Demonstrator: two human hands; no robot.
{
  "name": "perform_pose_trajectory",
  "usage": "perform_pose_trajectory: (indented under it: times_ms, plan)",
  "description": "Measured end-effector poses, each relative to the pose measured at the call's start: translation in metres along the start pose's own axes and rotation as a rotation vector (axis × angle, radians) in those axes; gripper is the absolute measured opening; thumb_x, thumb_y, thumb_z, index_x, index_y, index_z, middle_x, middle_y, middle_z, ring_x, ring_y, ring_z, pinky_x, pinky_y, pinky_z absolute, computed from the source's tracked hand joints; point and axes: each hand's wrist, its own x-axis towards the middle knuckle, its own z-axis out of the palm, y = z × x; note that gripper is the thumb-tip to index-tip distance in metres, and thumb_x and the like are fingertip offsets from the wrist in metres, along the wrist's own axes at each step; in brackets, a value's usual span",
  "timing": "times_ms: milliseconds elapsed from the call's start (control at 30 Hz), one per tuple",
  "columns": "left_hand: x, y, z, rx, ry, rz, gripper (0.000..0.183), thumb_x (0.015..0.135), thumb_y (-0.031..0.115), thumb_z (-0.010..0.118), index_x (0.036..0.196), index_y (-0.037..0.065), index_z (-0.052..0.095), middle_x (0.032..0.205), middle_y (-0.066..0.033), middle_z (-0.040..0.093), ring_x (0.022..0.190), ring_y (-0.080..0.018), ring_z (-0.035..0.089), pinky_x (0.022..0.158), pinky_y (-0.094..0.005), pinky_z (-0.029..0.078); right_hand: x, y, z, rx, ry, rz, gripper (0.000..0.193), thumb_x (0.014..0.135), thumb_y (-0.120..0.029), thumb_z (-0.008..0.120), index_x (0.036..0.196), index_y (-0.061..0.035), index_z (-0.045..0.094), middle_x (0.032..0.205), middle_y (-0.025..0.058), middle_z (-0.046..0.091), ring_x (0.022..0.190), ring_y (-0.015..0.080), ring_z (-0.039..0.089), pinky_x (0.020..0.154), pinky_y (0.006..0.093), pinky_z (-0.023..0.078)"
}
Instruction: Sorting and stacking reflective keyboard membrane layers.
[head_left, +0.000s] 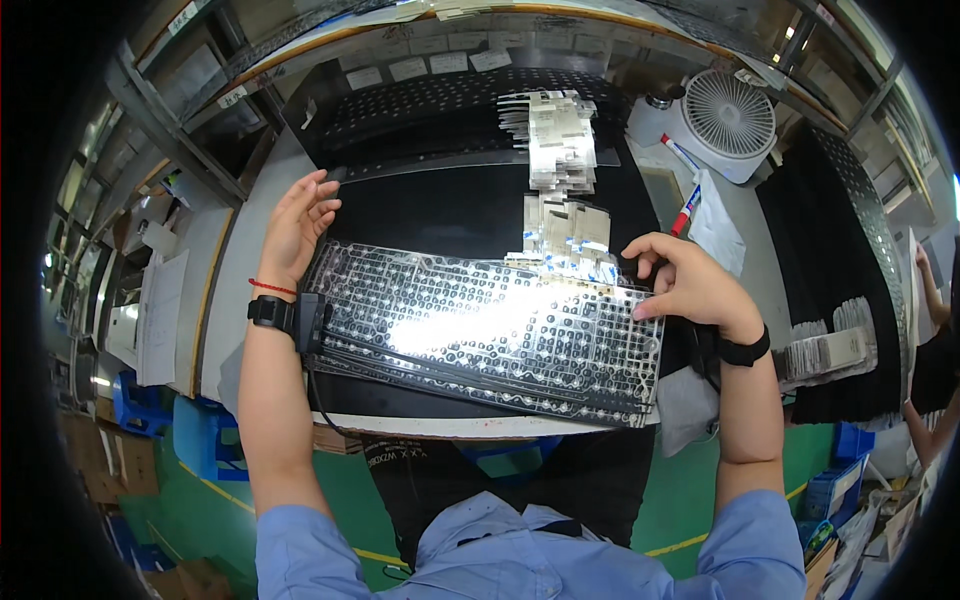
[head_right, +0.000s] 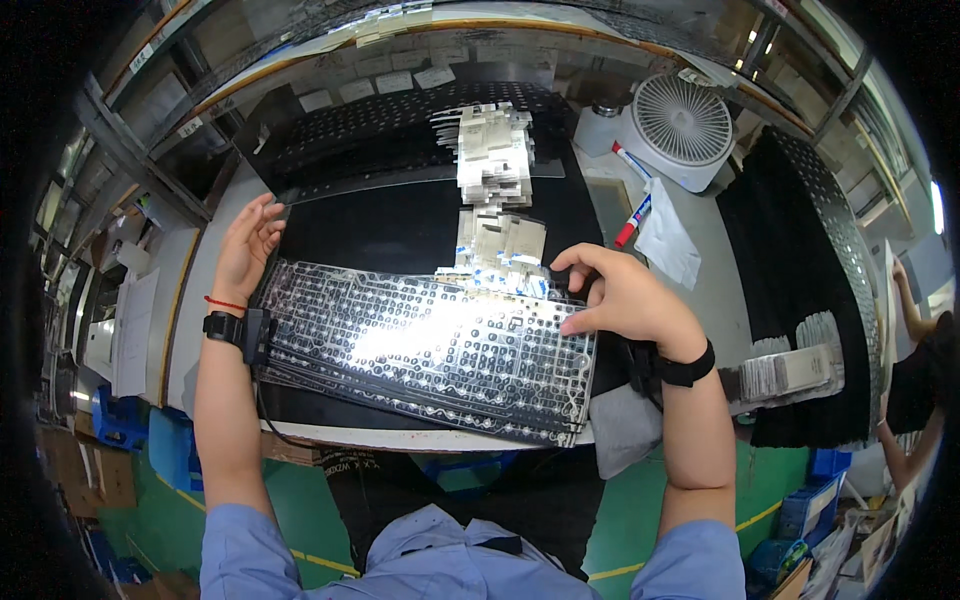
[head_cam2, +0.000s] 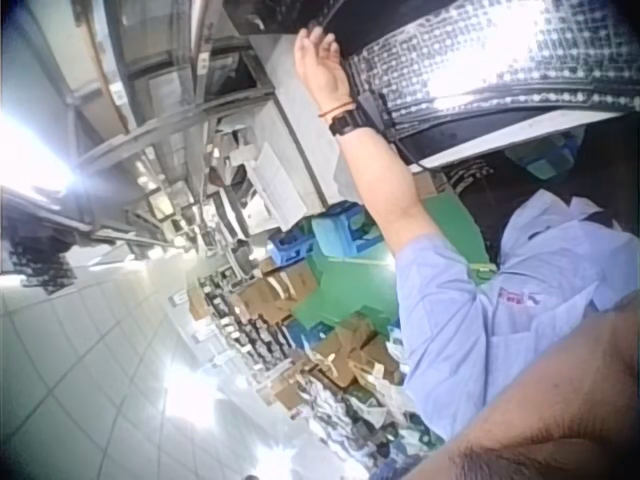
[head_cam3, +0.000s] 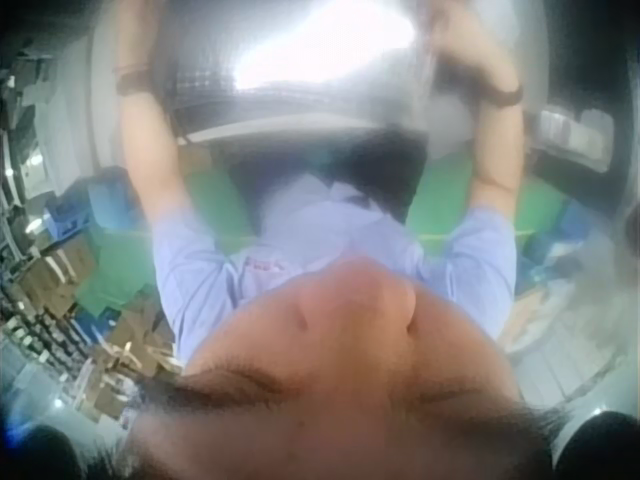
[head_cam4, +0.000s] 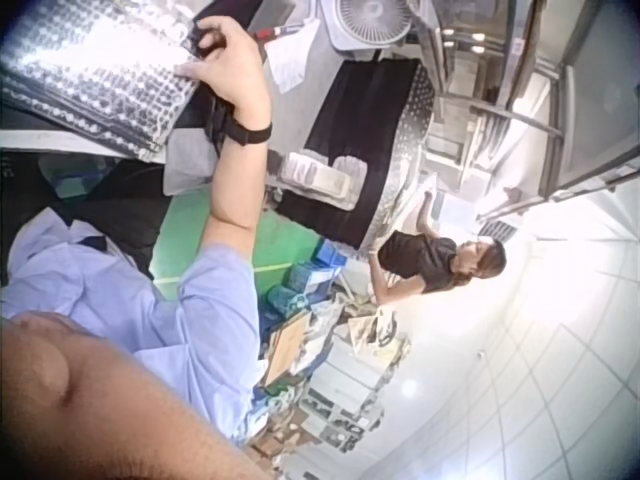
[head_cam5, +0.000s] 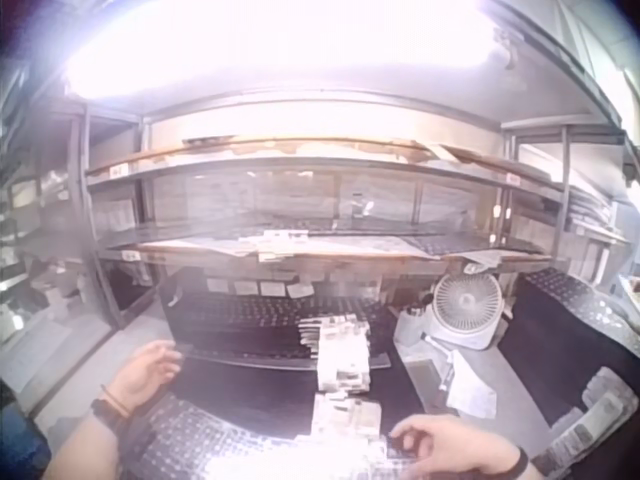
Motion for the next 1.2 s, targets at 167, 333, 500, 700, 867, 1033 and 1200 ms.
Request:
perform_pose_trajectory:
  times_ms: [167, 333, 500, 700, 867, 1033, 1200]
  plan:
    - [0.000, -0.001, -0.001, 0.025, -0.008, -0.003, 0.037, 0.100, 0.024, 0.051, 0.130, 0.001, 0.050, 0.112, -0.0090, 0.064, 0.092, -0.0130, 0.064, 0.079, -0.0227, 0.052, 0.001, 0.000, 0.006, 0.234, -0.172, -0.132, 0.066, 0.063, -0.004, 0.086, 0.122, -0.0014, 0.056, 0.091, 0.0002, 0.060, 0.083, 0.0073, 0.056, 0.078, 0.0236, 0.046]
    - [-0.004, 0.002, 0.008, 0.112, 0.007, -0.032, 0.038, 0.101, 0.026, 0.049, 0.130, 0.001, 0.051, 0.113, -0.0088, 0.065, 0.096, -0.0137, 0.063, 0.084, -0.0241, 0.052, 0.003, -0.001, 0.004, 0.297, 0.111, -0.096, 0.051, 0.080, 0.005, 0.069, 0.129, -0.0006, 0.054, 0.095, 0.0027, 0.064, 0.087, 0.0082, 0.059, 0.080, 0.0230, 0.048]
    - [-0.004, 0.002, 0.014, 0.211, -0.020, -0.087, 0.038, 0.102, 0.028, 0.046, 0.127, 0.001, 0.054, 0.108, -0.0073, 0.066, 0.087, -0.0081, 0.060, 0.071, -0.0196, 0.048, 0.013, 0.016, -0.004, 0.510, 0.384, -0.104, 0.022, 0.092, 0.000, 0.059, 0.114, 0.0008, 0.056, 0.094, 0.0032, 0.065, 0.081, 0.0072, 0.061, 0.073, 0.0213, 0.050]
    - [-0.004, -0.001, 0.009, 0.200, -0.075, -0.040, 0.029, 0.102, 0.025, 0.048, 0.110, 0.002, 0.064, 0.089, 0.0014, 0.066, 0.072, -0.0021, 0.055, 0.064, -0.0176, 0.043, 0.019, 0.025, -0.007, 0.646, 0.471, -0.103, 0.017, 0.095, -0.004, 0.056, 0.112, -0.0004, 0.054, 0.094, 0.0039, 0.065, 0.080, 0.0069, 0.062, 0.072, 0.0220, 0.052]
    - [-0.006, -0.003, 0.010, 0.139, -0.096, -0.036, 0.025, 0.101, 0.023, 0.051, 0.106, 0.002, 0.064, 0.090, 0.0004, 0.067, 0.077, -0.0049, 0.060, 0.070, -0.0204, 0.048, 0.022, 0.029, -0.006, 0.700, 0.450, -0.090, 0.018, 0.096, -0.005, 0.056, 0.113, -0.0001, 0.053, 0.097, 0.0054, 0.065, 0.081, 0.0080, 0.062, 0.073, 0.0226, 0.052]
    - [-0.006, -0.001, 0.013, 0.118, -0.079, -0.059, 0.022, 0.100, 0.022, 0.053, 0.102, 0.002, 0.063, 0.089, -0.0001, 0.067, 0.077, -0.0054, 0.061, 0.071, -0.0214, 0.049, 0.023, 0.029, -0.004, 0.706, 0.452, -0.094, 0.022, 0.096, -0.006, 0.056, 0.117, -0.0002, 0.052, 0.099, 0.0066, 0.065, 0.083, 0.0088, 0.063, 0.073, 0.0225, 0.052]
    - [0.000, -0.006, -0.002, 0.047, -0.038, 0.060, 0.021, 0.100, 0.021, 0.053, 0.102, 0.003, 0.062, 0.089, 0.0002, 0.066, 0.077, -0.0053, 0.061, 0.071, -0.0214, 0.049, 0.025, 0.027, -0.003, 0.675, 0.509, -0.117, 0.020, 0.099, -0.018, 0.054, 0.113, -0.0032, 0.056, 0.086, 0.0002, 0.064, 0.069, 0.0034, 0.058, 0.056, 0.0167, 0.045]
